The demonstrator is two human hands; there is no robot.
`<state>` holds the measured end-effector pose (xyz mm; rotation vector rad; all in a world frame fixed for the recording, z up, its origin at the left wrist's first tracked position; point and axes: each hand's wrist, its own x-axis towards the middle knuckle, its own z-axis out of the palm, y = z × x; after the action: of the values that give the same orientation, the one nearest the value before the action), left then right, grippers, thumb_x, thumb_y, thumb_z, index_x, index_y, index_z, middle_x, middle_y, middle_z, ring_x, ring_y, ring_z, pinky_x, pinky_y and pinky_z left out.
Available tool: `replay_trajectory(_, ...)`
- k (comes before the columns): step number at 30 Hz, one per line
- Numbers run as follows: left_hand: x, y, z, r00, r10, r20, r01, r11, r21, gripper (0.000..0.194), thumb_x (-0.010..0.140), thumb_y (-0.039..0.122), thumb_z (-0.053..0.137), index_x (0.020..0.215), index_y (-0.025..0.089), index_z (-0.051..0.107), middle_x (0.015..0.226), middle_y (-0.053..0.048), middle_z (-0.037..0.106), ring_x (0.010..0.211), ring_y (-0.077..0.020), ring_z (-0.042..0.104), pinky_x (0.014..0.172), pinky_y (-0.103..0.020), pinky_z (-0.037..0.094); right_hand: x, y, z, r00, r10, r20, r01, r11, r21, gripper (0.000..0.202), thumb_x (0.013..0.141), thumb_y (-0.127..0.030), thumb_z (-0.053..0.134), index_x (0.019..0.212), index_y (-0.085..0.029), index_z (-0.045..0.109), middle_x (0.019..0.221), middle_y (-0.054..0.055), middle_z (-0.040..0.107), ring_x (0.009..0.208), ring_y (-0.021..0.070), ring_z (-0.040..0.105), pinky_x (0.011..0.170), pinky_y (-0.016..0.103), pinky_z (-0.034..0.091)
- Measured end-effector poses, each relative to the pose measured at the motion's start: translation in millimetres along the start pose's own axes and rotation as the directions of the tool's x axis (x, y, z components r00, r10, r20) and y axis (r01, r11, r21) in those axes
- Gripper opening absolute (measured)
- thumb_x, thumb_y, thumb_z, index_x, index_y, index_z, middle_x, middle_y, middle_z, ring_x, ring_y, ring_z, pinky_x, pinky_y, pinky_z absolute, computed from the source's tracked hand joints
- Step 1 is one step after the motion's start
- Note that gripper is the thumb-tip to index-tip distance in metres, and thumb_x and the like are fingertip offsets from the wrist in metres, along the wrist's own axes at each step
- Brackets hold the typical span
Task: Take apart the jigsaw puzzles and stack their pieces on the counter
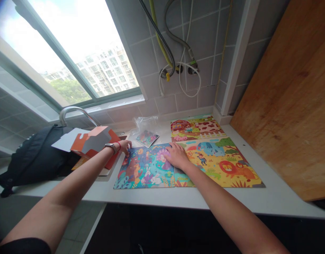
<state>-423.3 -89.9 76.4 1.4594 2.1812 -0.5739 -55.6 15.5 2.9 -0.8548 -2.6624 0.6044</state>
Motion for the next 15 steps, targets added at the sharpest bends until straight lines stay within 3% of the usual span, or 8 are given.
replay_trajectory(15,6.6,-7.0,5.6,0.998,-0.049,-0.046,0.049,0.999,-0.009,0.069,0.046,0.033,0.092,0.108,0.019,0.064,0.111,-0.007,0.071,0.095,-0.0269,0.068,0.075,-0.029,0.056,0.5,2.9,3.5,1.0,-0.001,0.002,0.001,1.0,0.005,0.046,0.094,-0.049,0.055,0.131,-0.024,0.065,0.152,0.013,0.05,0.142,0.0316,0.042,0.117,0.048,0.032)
